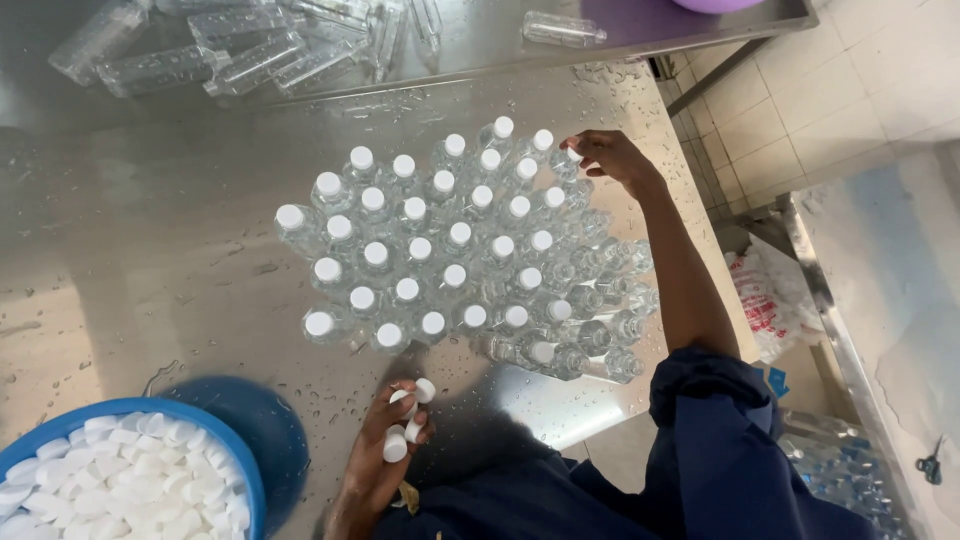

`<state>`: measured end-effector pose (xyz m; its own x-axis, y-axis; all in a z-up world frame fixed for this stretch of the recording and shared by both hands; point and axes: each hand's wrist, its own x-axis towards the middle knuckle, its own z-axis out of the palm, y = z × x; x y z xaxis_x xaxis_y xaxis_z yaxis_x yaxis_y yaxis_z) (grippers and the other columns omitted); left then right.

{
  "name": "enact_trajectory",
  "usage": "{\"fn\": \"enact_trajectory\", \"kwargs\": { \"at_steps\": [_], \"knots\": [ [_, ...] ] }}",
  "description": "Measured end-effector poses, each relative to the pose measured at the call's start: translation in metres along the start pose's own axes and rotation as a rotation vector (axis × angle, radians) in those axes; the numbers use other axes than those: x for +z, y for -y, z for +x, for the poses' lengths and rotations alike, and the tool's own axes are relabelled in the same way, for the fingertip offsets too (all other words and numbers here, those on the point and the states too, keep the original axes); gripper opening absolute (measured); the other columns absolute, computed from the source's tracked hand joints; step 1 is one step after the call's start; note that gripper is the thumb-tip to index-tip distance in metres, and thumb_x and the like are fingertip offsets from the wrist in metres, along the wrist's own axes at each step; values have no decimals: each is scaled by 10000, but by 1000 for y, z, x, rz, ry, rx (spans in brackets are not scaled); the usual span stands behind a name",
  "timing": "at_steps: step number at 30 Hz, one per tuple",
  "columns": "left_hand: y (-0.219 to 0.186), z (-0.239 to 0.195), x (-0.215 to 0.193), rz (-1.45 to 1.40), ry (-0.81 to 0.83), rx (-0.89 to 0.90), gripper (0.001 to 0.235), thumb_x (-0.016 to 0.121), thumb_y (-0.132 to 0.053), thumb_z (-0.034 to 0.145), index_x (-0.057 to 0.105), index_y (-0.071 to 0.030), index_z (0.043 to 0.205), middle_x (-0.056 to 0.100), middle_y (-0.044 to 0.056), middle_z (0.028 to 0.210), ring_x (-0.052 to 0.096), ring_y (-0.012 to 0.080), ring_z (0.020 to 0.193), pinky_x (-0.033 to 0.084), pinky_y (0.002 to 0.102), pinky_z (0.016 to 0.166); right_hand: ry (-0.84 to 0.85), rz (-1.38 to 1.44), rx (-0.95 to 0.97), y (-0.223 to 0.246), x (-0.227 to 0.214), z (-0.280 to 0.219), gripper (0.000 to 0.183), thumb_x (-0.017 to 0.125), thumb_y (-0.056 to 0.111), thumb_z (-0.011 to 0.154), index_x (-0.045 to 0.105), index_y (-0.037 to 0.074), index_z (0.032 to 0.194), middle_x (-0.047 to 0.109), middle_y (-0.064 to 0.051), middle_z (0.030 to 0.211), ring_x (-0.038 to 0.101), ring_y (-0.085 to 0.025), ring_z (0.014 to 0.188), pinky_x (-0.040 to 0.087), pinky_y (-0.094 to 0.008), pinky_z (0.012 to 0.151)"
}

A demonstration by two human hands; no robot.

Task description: The person caps clear plastic bottles arranged on a stainless steel table using white bottle caps from a blue basin. They pick up caps and screw them onto the bottles, then move the capped bottles to the side.

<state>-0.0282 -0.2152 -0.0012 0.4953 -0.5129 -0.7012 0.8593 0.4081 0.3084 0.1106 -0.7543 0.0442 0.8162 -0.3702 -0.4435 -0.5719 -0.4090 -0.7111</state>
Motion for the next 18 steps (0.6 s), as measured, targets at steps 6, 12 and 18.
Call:
{"fn": "enact_trajectory", "kwargs": {
  "at_steps": [6,12,18],
  "knots": [
    [2,5,9,-31,98,4,310,719,-147,972,639,-39,1251,606,175,1145,553,195,772,411,341,582,-61,-60,1,-8,2,18,220,733,308,1076,814,152,1209,798,1,1182,664,-142,923,533,-351,877],
    [-1,-9,27,-37,183,17,176,711,-109,1005,628,-63,1154,603,126,1051,567,195,756,411,344,595,-67,-86,-112,-21,3,21,220,664,225,1119,805,113,1246,803,-36,1250,700,-168,965,560,-337,883],
    [2,-37,33,-11,248,59,303,619,-99,1060,564,-34,1350,455,40,905,555,190,843,413,326,653,-502,-418,-387,-60,20,6,470,709,540,1212,691,152,1476,575,-97,1225,615,-304,1151,535,-457,928]
  ]
}}
